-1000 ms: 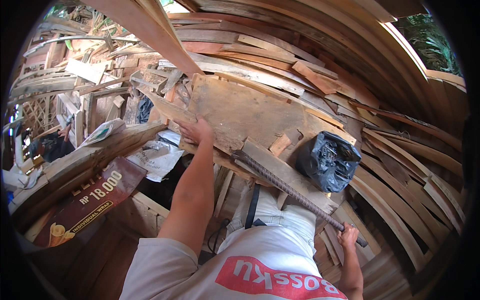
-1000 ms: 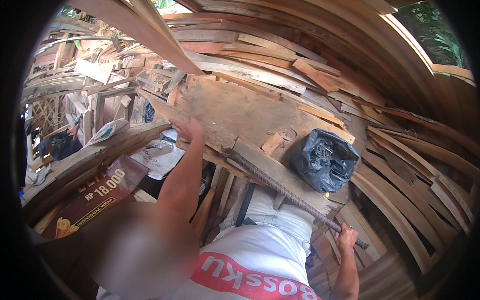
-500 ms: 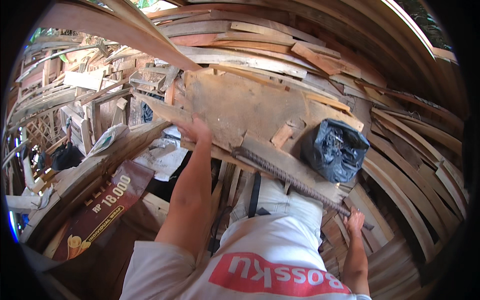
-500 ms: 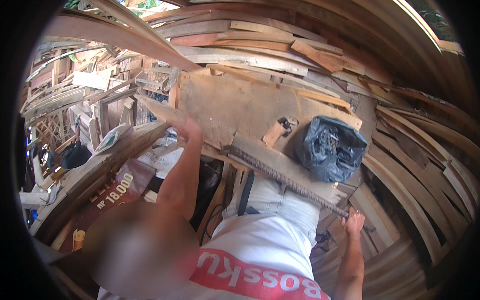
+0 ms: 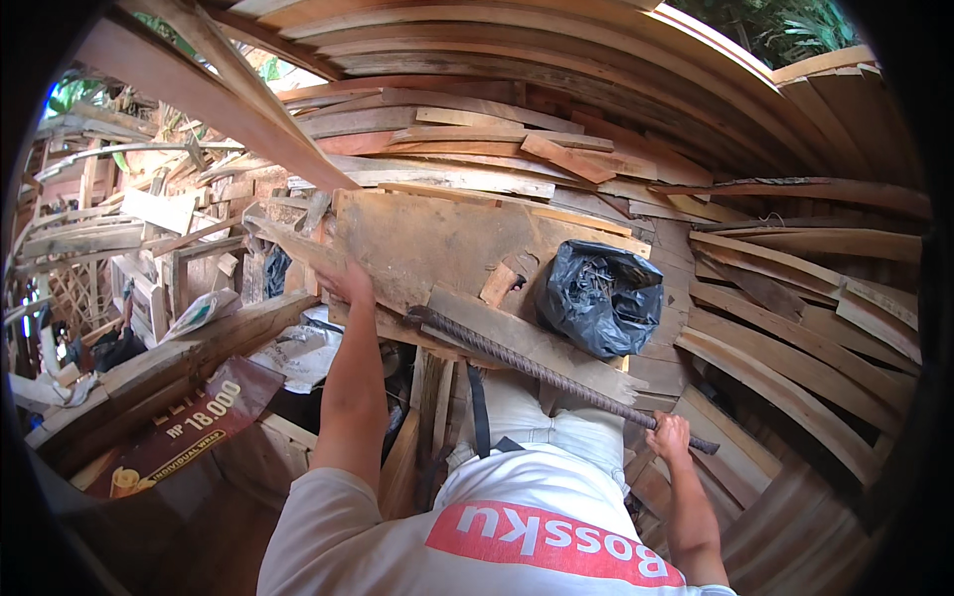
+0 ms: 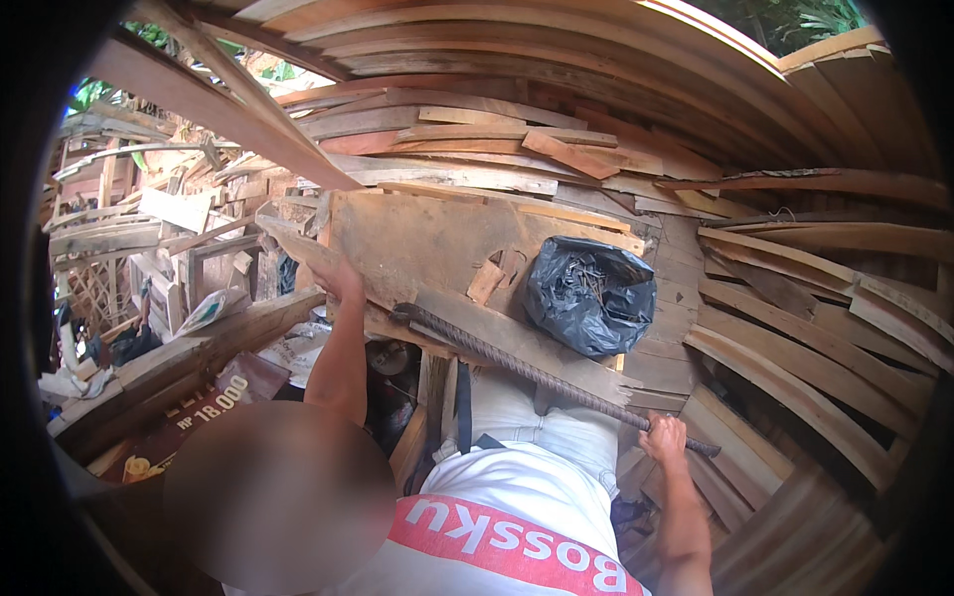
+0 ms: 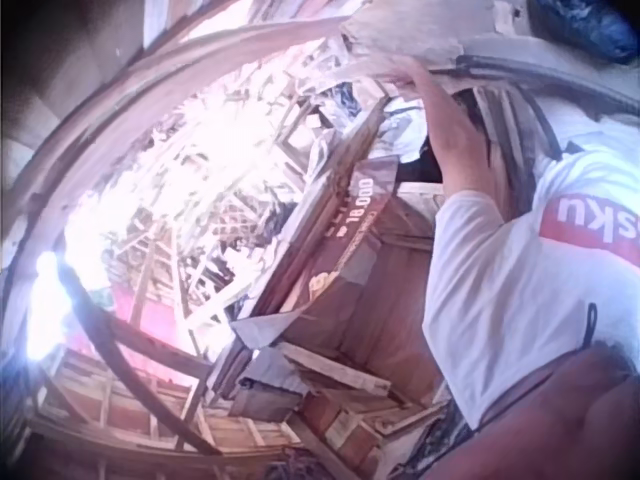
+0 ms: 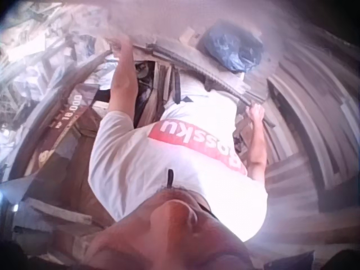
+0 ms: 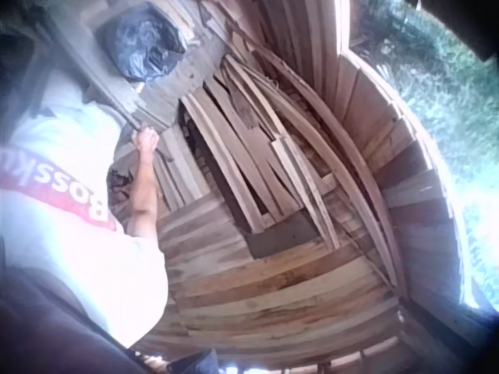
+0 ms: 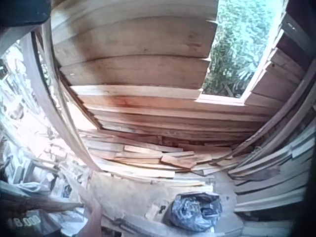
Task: The person uses a long metal crowbar to pry apart wooden planks and beams in a cluttered, partially dismantled wooden structure. They repeatedly insert the tool into joints, lever the wood to break connections, and toss the separated pieces aside.
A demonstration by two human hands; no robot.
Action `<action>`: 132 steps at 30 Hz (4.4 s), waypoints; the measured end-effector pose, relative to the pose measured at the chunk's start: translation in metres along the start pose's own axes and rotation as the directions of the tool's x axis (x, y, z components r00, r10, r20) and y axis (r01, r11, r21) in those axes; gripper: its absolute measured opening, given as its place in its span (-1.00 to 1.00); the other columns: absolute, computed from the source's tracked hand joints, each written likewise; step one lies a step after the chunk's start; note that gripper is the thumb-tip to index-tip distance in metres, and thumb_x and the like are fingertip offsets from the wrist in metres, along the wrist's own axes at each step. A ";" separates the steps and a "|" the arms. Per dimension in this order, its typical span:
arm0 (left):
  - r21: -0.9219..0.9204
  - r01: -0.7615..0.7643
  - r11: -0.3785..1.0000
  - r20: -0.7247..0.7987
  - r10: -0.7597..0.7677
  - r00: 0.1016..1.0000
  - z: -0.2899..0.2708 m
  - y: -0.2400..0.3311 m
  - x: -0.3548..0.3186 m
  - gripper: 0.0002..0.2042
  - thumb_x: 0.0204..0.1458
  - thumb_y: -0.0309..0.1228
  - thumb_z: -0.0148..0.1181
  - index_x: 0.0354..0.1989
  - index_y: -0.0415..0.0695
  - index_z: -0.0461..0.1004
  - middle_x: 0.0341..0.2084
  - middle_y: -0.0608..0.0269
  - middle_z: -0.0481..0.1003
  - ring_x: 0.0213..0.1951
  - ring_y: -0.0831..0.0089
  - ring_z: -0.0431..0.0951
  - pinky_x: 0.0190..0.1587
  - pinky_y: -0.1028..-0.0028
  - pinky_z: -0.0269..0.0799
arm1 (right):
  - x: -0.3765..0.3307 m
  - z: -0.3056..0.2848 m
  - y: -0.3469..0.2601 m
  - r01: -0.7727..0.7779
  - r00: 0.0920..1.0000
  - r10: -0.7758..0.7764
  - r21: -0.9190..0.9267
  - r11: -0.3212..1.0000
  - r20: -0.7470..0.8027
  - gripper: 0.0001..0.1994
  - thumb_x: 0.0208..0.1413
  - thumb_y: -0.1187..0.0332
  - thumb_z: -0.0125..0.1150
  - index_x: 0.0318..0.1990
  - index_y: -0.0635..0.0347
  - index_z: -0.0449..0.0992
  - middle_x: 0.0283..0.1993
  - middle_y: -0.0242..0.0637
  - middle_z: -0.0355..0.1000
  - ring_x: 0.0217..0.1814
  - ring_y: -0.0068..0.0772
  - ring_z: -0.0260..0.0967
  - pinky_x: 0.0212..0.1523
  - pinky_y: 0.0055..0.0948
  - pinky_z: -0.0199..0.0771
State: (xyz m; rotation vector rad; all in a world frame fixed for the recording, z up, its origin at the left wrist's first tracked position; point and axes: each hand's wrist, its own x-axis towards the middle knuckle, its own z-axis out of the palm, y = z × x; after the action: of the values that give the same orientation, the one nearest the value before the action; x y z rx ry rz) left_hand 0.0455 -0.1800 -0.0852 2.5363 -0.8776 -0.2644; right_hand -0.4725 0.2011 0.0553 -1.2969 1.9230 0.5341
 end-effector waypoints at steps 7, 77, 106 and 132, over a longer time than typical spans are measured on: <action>0.266 -0.851 0.453 0.615 0.600 0.512 -0.057 -0.009 0.009 -0.37 -0.02 -0.12 0.14 0.26 -0.03 0.19 0.27 -0.04 0.12 0.34 -0.09 -0.08 0.33 -0.08 -0.32 | -0.016 0.010 -0.004 -0.051 0.996 0.049 0.024 0.998 0.076 -0.78 -0.25 0.25 0.30 -0.46 0.17 0.51 -0.46 -0.02 0.49 -0.26 0.01 0.48 -0.16 -0.09 0.45; -0.664 -0.486 0.568 -0.030 0.629 0.777 -0.227 0.140 -0.071 -0.44 -0.21 -0.48 0.42 -0.02 -0.20 0.25 -0.15 0.08 0.33 -0.06 0.22 0.44 0.01 0.30 0.41 | -0.130 -0.213 -0.176 0.597 0.791 -0.414 0.420 0.683 -0.451 -0.63 0.09 0.10 0.19 -0.43 0.31 0.45 -0.72 -0.10 0.27 -0.70 -0.21 0.28 -0.60 -0.28 0.23; -0.911 0.413 -0.020 0.398 0.231 0.888 -0.196 0.023 0.019 -0.85 0.03 -0.41 0.07 -0.25 -0.15 0.44 -0.31 0.28 0.46 -0.22 0.39 0.48 -0.11 0.29 0.41 | -0.131 -0.142 -0.125 0.207 0.978 -0.156 0.566 0.798 -0.139 -0.39 0.10 -0.15 0.08 -0.54 0.38 0.33 -0.72 -0.27 0.09 -0.58 -0.52 0.03 -0.58 -0.31 0.09; -0.692 0.710 0.126 0.716 -0.002 0.698 -0.100 -0.034 -0.214 -0.62 0.06 -0.53 0.07 0.10 -0.20 0.29 -0.04 0.17 0.43 -0.02 0.38 0.41 0.06 0.38 0.29 | -0.149 -0.147 -0.090 -0.093 0.989 0.059 0.259 0.961 0.137 -0.35 0.04 -0.23 0.08 -0.53 0.36 0.38 -0.71 -0.18 0.18 -0.60 -0.42 0.09 -0.57 -0.24 0.13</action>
State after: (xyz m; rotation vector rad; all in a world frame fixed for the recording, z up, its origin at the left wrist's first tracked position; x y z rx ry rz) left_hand -0.0712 0.0124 -0.0047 1.2874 0.0253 -1.3547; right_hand -0.4099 0.1533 0.2691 -0.9978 1.8700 0.3731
